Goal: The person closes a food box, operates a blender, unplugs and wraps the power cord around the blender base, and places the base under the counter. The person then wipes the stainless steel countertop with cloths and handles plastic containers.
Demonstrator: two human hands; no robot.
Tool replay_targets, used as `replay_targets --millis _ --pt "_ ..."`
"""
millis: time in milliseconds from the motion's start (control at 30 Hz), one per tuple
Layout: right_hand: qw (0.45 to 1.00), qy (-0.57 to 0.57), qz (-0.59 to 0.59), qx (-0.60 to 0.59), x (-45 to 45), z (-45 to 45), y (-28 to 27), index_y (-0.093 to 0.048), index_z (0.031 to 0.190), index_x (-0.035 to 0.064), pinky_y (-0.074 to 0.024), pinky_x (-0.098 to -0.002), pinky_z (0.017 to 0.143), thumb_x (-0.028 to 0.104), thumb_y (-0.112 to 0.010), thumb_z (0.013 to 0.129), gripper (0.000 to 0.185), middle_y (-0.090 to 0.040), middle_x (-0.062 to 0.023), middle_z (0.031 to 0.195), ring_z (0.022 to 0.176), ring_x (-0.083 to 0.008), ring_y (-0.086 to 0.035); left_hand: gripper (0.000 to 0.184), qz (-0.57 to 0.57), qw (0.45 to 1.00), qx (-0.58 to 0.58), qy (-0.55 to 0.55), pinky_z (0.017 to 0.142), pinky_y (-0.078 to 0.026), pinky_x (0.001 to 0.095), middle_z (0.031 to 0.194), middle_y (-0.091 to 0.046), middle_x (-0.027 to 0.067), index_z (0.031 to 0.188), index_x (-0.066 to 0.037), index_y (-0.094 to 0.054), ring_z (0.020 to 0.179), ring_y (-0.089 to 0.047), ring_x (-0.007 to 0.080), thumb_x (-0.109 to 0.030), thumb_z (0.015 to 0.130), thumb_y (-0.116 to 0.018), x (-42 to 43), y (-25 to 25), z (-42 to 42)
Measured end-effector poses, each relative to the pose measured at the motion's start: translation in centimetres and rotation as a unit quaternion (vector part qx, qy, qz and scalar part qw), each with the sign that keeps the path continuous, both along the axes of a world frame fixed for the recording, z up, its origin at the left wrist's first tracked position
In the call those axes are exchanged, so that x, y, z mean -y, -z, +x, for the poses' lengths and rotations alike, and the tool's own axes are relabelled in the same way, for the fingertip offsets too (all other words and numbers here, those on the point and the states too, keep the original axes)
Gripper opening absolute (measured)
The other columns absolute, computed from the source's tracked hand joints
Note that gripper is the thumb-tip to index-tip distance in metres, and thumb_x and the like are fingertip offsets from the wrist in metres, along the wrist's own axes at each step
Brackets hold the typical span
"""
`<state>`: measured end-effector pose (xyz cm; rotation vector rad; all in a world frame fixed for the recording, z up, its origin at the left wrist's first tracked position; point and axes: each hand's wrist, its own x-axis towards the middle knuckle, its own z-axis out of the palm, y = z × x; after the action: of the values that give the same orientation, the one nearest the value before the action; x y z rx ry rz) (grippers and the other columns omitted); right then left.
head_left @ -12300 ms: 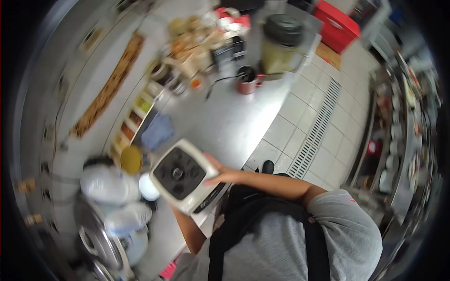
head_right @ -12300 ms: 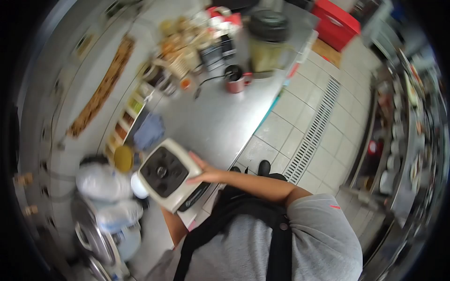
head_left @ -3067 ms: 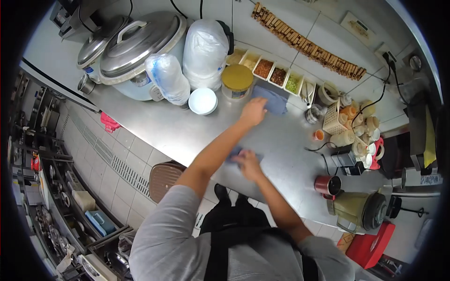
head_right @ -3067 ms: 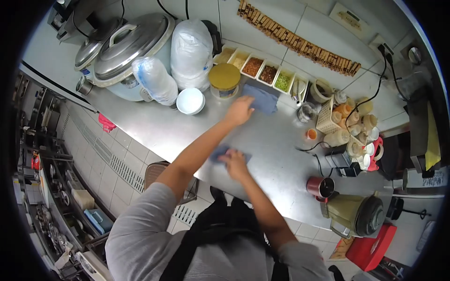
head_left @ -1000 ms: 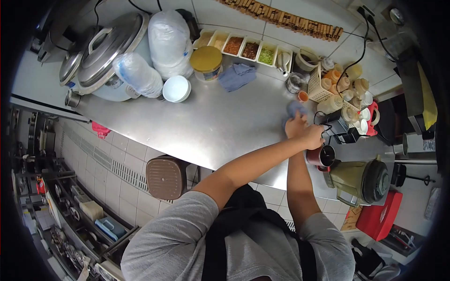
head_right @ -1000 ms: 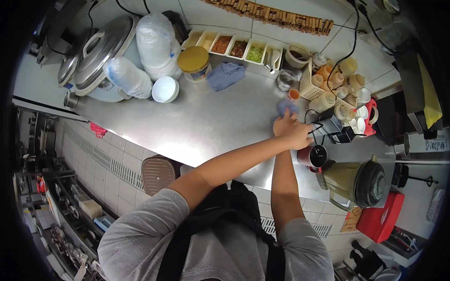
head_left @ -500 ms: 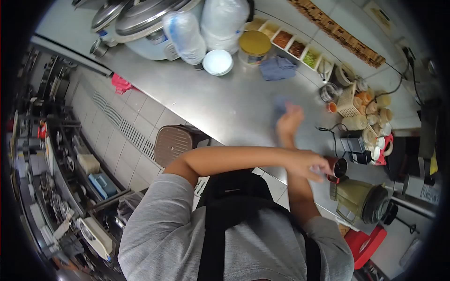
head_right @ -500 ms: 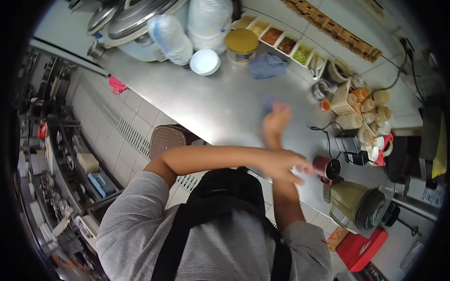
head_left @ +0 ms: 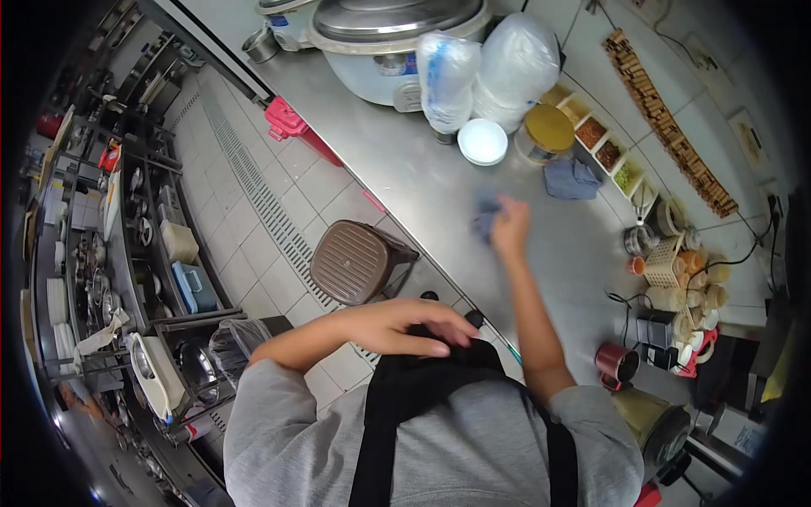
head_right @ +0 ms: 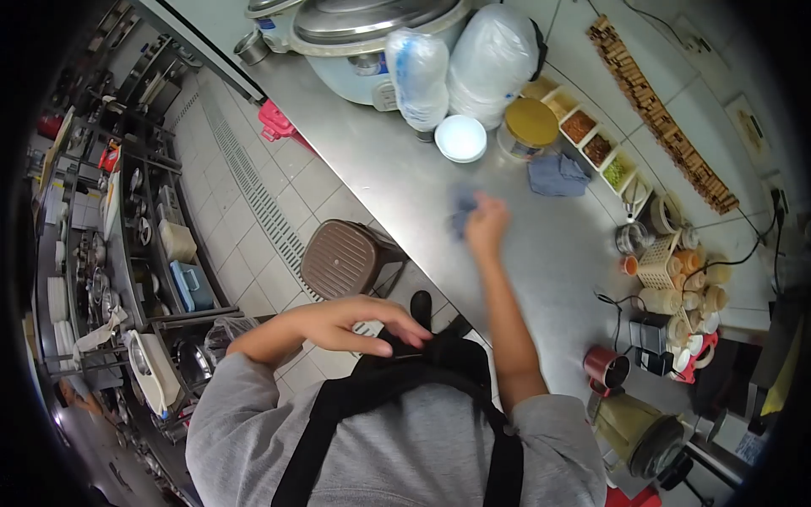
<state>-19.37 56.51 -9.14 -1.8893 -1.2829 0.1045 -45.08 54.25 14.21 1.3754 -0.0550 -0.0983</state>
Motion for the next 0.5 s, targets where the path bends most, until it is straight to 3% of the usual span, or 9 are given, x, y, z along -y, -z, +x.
replay_targets --millis 67,100,167,300,367,433,500 --pt "0.986 0.133 -0.082 0.053 -2.2 5.2 1.6 -0.059 0.107 0.0058 -0.0429 -0.0444 0.08 0.011 -0.055 0.075 0.032 -0.05 -0.0192 0.107 0.098 -0.0373 -0.048 0.036 0.035 0.977 -0.086 -0.194 0.091 -0.043 0.0303 0.112 -0.059 0.0088 0.126 -0.005 -0.048 0.103 -0.056 0.0159 -0.017 0.092 -0.053 -0.2 1.1 -4.0" --pt "0.987 0.13 -0.081 0.053 -2.6 4.7 1.7 -0.059 0.107 0.0058 -0.0429 -0.0444 0.08 0.011 -0.055 0.075 0.032 -0.05 -0.0192 0.107 0.098 -0.0373 -0.048 0.036 0.036 0.976 -0.085 -0.197 0.091 -0.043 0.0303 0.112 -0.059 0.0088 0.126 -0.005 -0.048 0.103 -0.056 0.0159 -0.017 0.092 -0.053 -0.2 2.1 -5.2" --pt "0.958 0.134 -0.195 0.16 -3.0 3.2 1.9 -0.056 0.112 0.007 -0.044 -0.0451 0.082 0.016 -0.057 0.076 0.037 -0.048 -0.0186 0.111 0.1 -0.0378 -0.046 0.035 -0.02 0.929 -0.157 -0.336 0.09 -0.043 0.0299 0.109 -0.061 0.0081 0.124 -0.006 -0.05 0.102 -0.056 0.0156 -0.019 0.091 -0.055 0.2 3.9 -7.2" --pt "0.951 -0.027 -0.232 0.201 -3.3 -7.9 1.7 -0.052 0.117 0.0067 -0.0492 -0.0454 0.074 0.021 -0.06 0.074 0.046 -0.047 -0.0153 0.108 0.098 -0.0355 -0.048 0.034 0.03 0.933 -0.182 -0.31 0.087 -0.044 0.029 0.105 -0.061 0.0084 0.122 -0.006 -0.052 0.099 -0.058 0.0151 -0.02 0.091 -0.056 0.2 4.2 -8.9" --pt "0.967 0.006 -0.211 0.143 -8.5 -11.2 1.9 -0.052 0.117 0.0058 -0.0503 -0.0449 0.071 0.021 -0.061 0.073 0.047 -0.047 -0.0131 0.106 0.098 -0.0334 -0.048 0.034 0.063 0.939 -0.177 -0.288 0.088 -0.044 0.0289 0.106 -0.061 0.0087 0.122 -0.004 -0.052 0.1 -0.057 0.0154 -0.016 0.09 -0.056 -0.8 2.7 -8.2" --pt "0.968 0.04 -0.219 0.117 -15.1 -13.6 2.4 -0.054 0.112 0.0055 -0.0453 -0.0453 0.081 0.017 -0.056 0.075 0.039 -0.049 -0.0159 0.108 0.098 -0.0341 -0.05 0.034 0.158 0.943 -0.135 -0.261 0.087 -0.045 0.0295 0.105 -0.061 0.0102 0.122 -0.003 -0.052 0.098 -0.059 0.0175 -0.014 0.089 -0.056 -2.0 1.6 -6.8" --pt "0.964 -0.081 -0.216 0.131 -18.8 -15.4 2.1 -0.055 0.112 0.0069 -0.045 -0.0461 0.081 0.013 -0.052 0.076 0.037 -0.05 -0.017 0.109 0.1 -0.0335 -0.05 0.034 0.193 0.945 -0.107 -0.242 0.087 -0.045 0.0303 0.105 -0.061 0.0101 0.122 -0.003 -0.052 0.097 -0.059 0.0179 -0.014 0.089 -0.056 -3.6 1.0 -4.9"
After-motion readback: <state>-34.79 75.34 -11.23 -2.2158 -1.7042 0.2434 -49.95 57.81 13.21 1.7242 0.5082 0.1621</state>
